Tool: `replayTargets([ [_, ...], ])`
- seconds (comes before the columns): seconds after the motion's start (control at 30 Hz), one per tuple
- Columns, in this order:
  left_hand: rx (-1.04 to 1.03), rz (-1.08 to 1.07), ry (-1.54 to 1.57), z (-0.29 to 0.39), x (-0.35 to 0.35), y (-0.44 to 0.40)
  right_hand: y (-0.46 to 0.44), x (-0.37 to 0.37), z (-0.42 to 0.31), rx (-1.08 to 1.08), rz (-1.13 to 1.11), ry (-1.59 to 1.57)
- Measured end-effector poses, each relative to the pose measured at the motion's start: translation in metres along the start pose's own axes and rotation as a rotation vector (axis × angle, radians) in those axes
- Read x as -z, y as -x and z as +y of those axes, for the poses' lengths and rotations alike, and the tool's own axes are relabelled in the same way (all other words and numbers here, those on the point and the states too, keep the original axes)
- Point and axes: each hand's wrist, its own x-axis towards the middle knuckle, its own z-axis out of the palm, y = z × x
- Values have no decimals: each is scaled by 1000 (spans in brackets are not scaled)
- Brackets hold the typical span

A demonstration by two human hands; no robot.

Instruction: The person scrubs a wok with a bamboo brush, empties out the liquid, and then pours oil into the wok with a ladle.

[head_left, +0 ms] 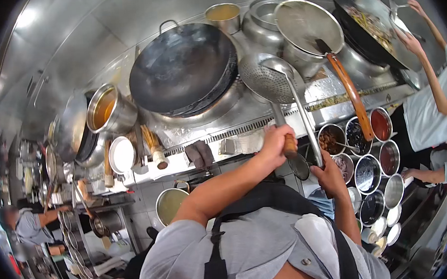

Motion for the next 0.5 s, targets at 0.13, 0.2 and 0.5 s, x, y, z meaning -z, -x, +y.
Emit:
replayTargets([
  [0.13,173,33,-247,-7,-2,0,-9,-13,33,96,128,351],
  [0.2,313,-91,-410,-2,19,6,-10,-18,34,46,157,393],
  [0.5,-914,1074,-1509,104,237,96,-34,-16,67,-61,-82,66],
])
